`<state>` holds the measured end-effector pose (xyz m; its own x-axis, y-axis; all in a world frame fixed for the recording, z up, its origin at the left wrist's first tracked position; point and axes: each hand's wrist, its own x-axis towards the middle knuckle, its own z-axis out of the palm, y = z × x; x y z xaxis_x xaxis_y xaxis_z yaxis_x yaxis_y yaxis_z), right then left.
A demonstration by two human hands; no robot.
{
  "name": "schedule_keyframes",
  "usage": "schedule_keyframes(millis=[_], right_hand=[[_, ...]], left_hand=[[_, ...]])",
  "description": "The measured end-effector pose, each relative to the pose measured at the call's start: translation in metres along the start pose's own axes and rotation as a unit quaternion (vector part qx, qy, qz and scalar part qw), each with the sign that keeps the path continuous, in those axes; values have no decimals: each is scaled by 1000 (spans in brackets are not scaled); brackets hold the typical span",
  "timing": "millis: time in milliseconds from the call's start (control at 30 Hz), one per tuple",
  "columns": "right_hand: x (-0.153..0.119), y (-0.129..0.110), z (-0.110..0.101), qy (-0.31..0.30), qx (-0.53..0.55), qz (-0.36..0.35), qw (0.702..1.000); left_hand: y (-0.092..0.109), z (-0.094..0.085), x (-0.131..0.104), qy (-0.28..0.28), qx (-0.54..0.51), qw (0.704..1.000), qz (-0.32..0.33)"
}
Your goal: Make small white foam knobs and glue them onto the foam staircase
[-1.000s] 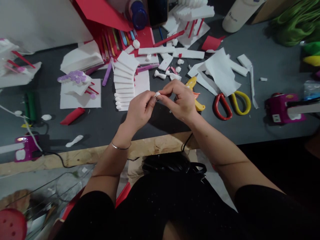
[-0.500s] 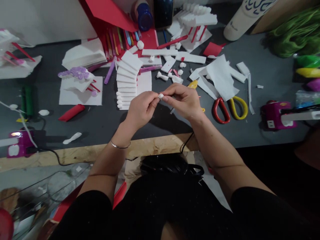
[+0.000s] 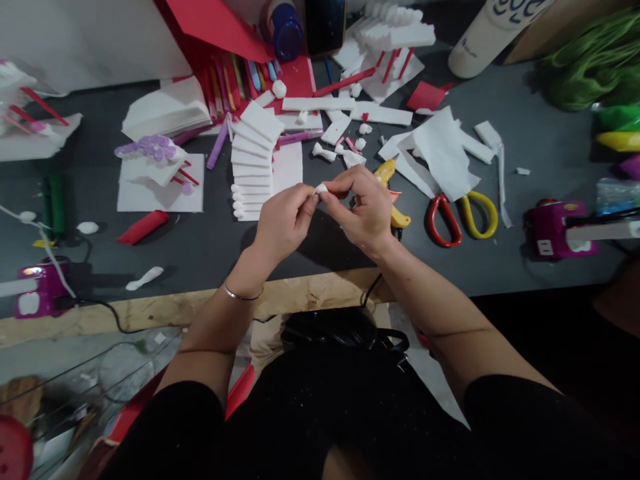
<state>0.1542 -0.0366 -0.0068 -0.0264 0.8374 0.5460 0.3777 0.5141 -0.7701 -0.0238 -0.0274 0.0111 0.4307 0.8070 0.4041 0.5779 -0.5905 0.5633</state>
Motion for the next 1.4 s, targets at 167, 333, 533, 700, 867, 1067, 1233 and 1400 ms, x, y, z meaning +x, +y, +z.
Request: schedule_keyframes(millis=[167, 333, 533, 700, 867, 1067, 1233, 1400], right_hand=[[3, -1, -5, -19, -36, -22, 999], [9, 2, -12, -54, 22, 7, 998], [10, 1, -12, -68, 35, 31, 997], [7, -5, -8, -32, 6, -23, 999], [1, -7, -2, -42, -31, -36, 998], [1, -6, -3, -45, -29, -19, 998], [3, -4, -4, -34, -39, 2, 999], [2, -7, -3, -17, -35, 28, 999]], left_hand=[[0, -1, 1, 5, -6, 1000, -13], [-1, -8, 2, -2, -1, 1000, 12], [-1, -8, 1, 3, 9, 1000, 27], [2, -5, 1, 17, 24, 1000, 9], [3, -2, 0, 47, 53, 997, -37], [6, -2, -2, 40, 84, 995, -32], [11, -3, -1, 25, 62, 998, -18], [13, -1, -1, 28, 58, 998, -4]])
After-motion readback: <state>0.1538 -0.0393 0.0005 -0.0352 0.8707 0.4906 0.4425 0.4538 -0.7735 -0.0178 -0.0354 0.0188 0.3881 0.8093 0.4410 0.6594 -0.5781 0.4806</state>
